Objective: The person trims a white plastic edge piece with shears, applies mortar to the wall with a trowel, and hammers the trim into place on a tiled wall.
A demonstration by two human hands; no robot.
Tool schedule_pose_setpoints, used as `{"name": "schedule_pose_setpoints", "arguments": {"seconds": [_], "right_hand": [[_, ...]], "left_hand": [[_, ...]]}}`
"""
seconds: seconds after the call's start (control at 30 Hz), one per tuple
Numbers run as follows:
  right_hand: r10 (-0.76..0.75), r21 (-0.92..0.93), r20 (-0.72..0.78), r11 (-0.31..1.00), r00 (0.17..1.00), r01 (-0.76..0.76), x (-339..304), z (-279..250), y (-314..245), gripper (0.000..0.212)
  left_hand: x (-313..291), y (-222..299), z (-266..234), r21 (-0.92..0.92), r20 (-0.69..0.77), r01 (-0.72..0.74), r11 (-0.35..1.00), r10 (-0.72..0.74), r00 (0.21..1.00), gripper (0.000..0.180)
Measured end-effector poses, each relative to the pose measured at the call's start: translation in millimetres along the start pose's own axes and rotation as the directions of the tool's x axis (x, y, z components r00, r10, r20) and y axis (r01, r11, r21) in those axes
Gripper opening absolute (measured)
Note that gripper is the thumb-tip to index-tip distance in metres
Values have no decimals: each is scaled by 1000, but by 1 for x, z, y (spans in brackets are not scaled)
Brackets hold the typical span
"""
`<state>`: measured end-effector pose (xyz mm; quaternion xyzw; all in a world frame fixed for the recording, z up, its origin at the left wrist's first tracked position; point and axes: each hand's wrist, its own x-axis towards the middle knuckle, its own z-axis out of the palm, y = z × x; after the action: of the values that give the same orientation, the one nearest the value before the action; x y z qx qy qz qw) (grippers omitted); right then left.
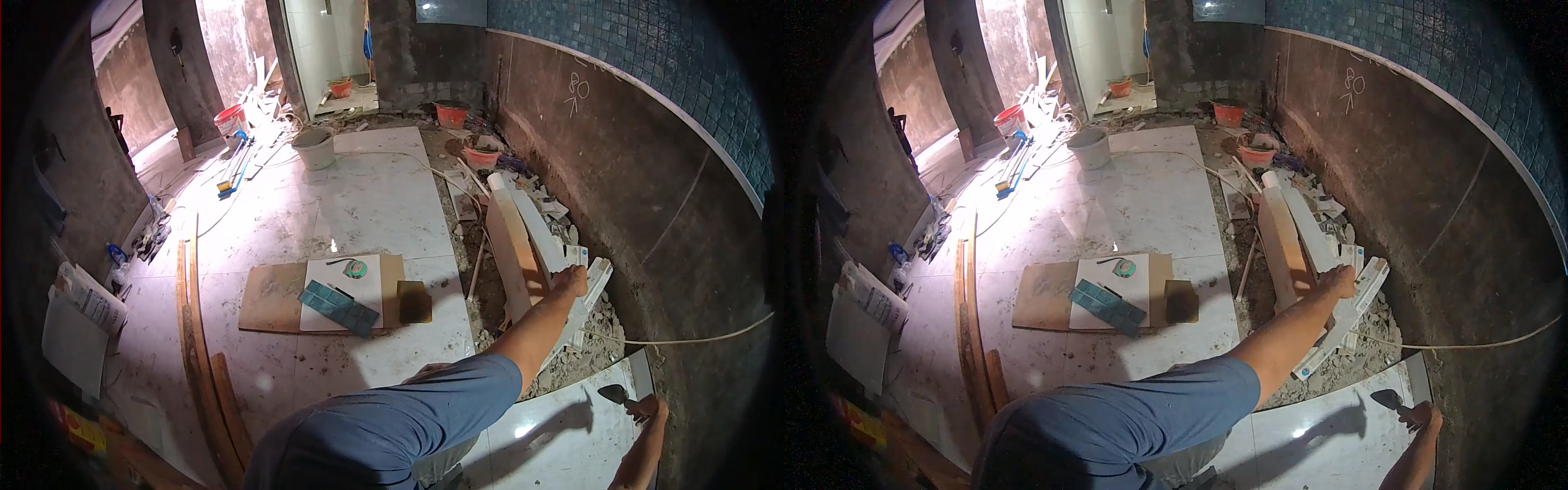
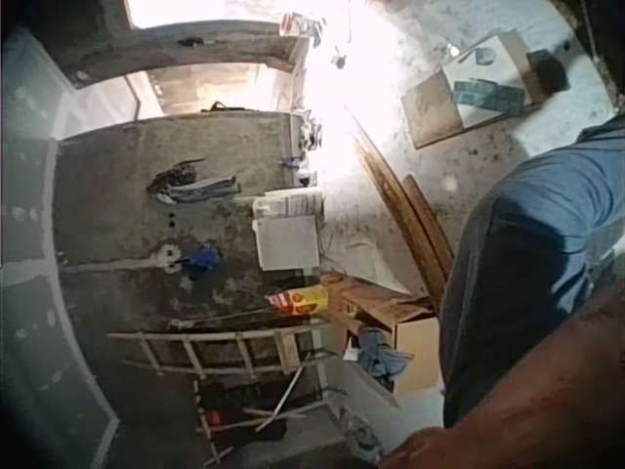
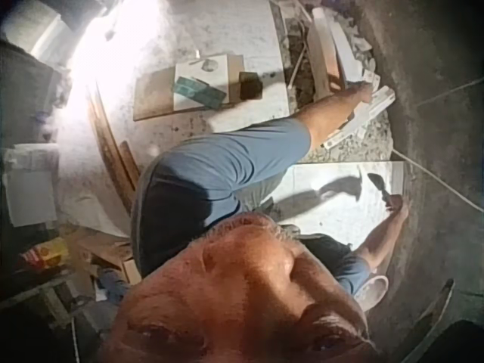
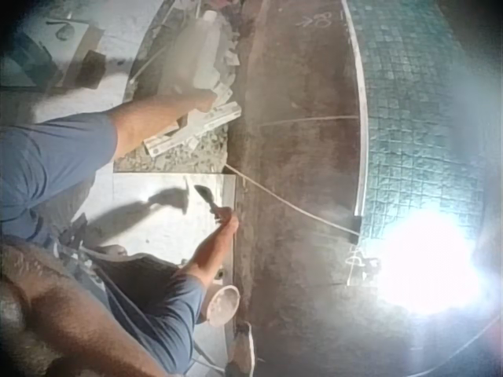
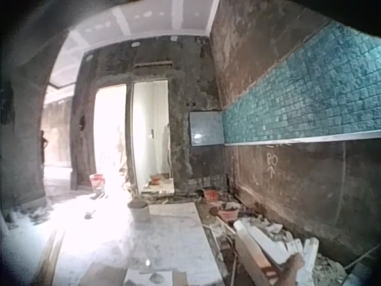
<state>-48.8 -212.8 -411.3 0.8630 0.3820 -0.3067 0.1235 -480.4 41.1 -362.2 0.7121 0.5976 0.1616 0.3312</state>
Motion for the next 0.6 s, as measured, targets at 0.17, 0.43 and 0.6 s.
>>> {"name": "schedule_pose_setpoints", "arguments": {"seconds": [0.17, 0.43, 0.6], "right_hand": [[-23, -19, -14, 1000, 1000, 22, 6, -3, -7, 31], [-33, -24, -36, 999, 999, 32, -10, -5, -17, 31], [-41, -53, -40, 998, 998, 39, -5, -6, -5, 29]], "left_hand": [[11, -5, 8, 16, 48, 8, 1000, -9, 999, 41], [16, -6, 14, 30, 16, -40, 999, 39, 999, 45], [13, 4, 10, 35, 85, -33, 999, 30, 996, 44]]}}
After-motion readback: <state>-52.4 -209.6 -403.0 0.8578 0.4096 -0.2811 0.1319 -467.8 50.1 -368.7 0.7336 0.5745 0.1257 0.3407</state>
